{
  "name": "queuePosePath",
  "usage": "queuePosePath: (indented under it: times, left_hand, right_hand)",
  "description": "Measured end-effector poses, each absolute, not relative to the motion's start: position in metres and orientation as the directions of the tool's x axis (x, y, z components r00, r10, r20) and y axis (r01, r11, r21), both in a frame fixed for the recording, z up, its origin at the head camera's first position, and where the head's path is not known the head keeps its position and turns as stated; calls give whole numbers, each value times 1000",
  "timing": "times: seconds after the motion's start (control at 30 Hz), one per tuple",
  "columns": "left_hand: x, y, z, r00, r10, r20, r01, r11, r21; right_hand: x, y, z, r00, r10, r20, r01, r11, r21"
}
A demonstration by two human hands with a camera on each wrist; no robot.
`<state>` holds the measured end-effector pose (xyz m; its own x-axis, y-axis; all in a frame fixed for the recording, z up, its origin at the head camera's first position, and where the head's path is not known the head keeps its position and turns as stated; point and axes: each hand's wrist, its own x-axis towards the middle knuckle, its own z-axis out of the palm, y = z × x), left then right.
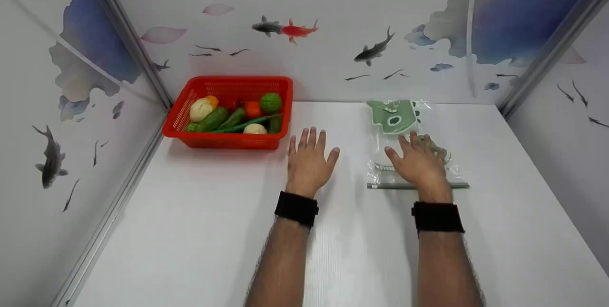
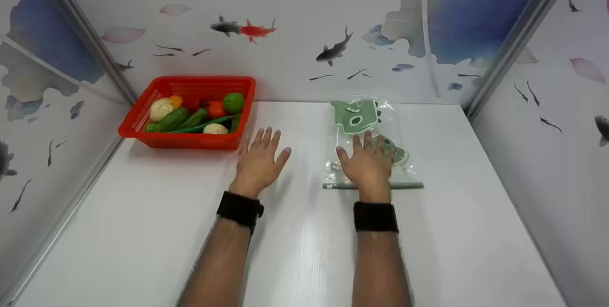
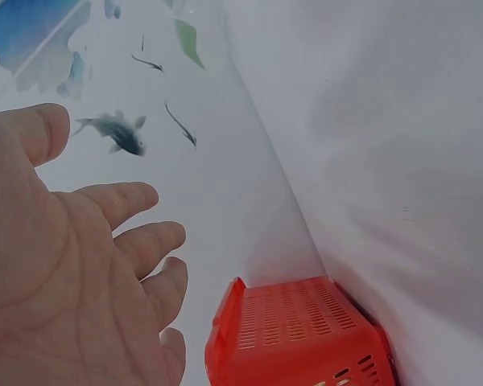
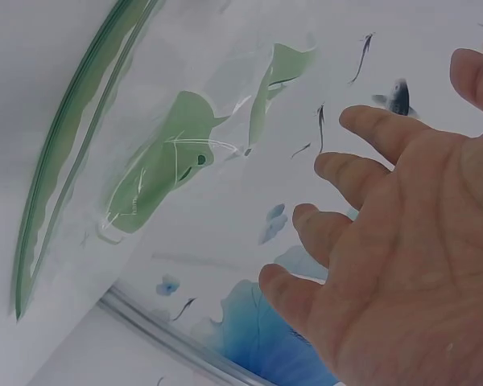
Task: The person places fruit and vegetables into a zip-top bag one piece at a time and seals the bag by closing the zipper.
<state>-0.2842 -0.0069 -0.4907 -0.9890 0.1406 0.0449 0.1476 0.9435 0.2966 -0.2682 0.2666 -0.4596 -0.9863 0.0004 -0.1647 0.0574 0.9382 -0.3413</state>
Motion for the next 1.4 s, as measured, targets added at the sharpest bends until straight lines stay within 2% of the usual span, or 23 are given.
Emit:
queuePosePath:
  times: [0.4,0.67,0.77,0.93,1.07,1.2,1.4]
  left_hand:
    - [-282,-6,-492,-990,140,26,142,948,285]
    - [-283,-5,-492,-989,143,33,146,940,309]
    - [-282,-6,-493,-990,138,29,141,943,303]
    - [-282,-6,-494,-990,139,32,142,943,300]
    - [-283,-5,-493,-990,138,18,137,949,284]
    - [-284,-5,-492,-991,137,-2,131,952,276]
    - [-283,-7,-490,-990,141,16,139,950,278]
  right_hand:
    - [-273,272,-458,-994,-52,-96,-13,931,-365]
    - [-270,289,-450,-987,-125,-106,-88,949,-302]
    - [-267,294,-454,-975,-174,-139,-125,944,-305]
    - [-263,302,-466,-934,-237,-267,-134,927,-351]
    - [-262,307,-477,-930,-194,-312,-90,944,-318]
    - [-263,311,-485,-950,-158,-270,-73,951,-301]
    - [-270,312,-488,-983,-147,-105,-109,946,-305]
